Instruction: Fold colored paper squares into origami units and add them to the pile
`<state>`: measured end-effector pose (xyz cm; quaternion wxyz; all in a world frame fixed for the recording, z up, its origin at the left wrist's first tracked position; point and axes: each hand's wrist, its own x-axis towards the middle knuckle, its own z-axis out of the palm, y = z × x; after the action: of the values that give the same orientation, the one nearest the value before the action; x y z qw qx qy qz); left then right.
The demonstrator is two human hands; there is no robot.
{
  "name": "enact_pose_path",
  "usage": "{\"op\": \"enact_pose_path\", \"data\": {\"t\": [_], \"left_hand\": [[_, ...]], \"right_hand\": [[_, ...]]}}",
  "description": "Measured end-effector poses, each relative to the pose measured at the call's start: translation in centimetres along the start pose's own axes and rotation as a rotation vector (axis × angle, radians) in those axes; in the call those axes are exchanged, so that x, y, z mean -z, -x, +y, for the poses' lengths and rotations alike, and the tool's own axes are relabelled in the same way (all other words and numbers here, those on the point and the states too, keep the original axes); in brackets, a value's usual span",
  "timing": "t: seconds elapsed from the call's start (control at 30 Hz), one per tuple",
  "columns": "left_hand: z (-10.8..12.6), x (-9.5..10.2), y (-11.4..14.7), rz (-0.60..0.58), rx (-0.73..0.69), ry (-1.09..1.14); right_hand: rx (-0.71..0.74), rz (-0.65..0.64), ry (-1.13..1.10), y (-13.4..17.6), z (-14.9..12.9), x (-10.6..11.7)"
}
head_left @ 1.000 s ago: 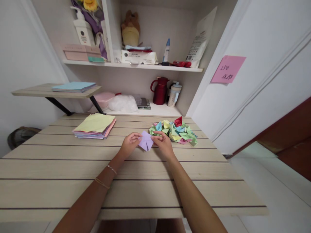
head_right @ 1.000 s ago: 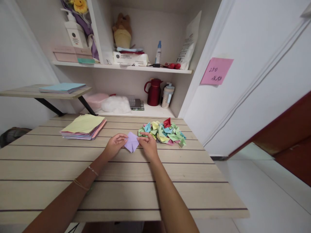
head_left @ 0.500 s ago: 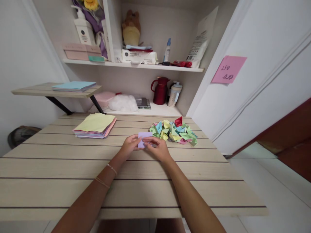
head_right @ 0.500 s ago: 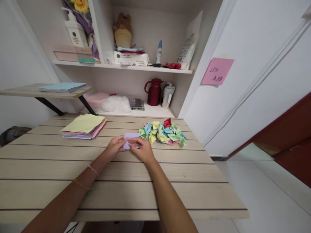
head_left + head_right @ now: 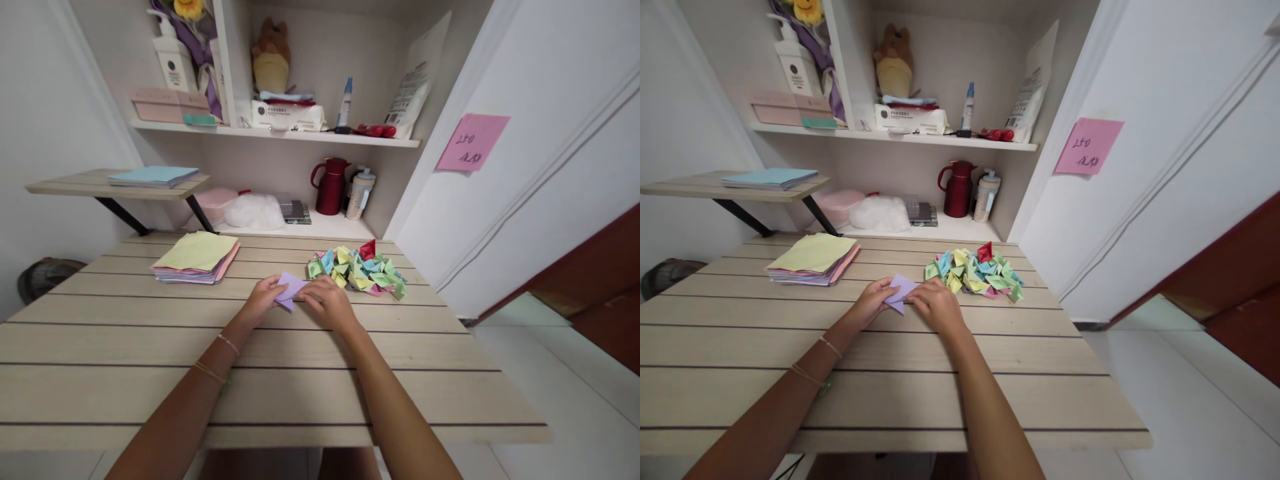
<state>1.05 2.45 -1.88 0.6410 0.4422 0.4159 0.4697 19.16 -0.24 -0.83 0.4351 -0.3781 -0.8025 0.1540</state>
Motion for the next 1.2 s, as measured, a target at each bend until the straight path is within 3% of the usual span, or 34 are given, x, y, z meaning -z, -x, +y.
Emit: {"op": "enact_pose_path", "data": {"t": [0.17,0.4,0.5,0.63,0.83,1.0,1.2], "left_hand": [[-0.1,0.0,0.1,-0.039,0.030,-0.024],[-0.3,0.0,0.1,-0.039,0.029,-0.082],[-0.3,-0.2,0.2,-0.052,0.029,-0.114],[0.1,-0.5,0.6,-0.112,0.043,-0.133],[0.0,-0.9,1.2,-0.358,0.031,-0.165],[-0.2,-0.9,0.8,-0.288,0.008,-0.136],[0.3,-0.6,0.4,-0.063,-0.066,0.016]], "right_hand": [[-0.188,0.145,-0.064,0.0,0.7,-0.8],[-0.418,0.067,-0.477,0.3,1.4,-0.9],[-0.414,0.077,-0.491,0.2,1.3,-0.9],[-0.334,0.189,-0.318,0.0,0.9,-0.7],[-0.365,0.219,-0.311,0.1,0.8,-1.0],[-0.470,0.266,-0.471,0.1,1.1,-1.2],[-0.596,0.196,-0.769,0.0,1.6,-1.6]]}}
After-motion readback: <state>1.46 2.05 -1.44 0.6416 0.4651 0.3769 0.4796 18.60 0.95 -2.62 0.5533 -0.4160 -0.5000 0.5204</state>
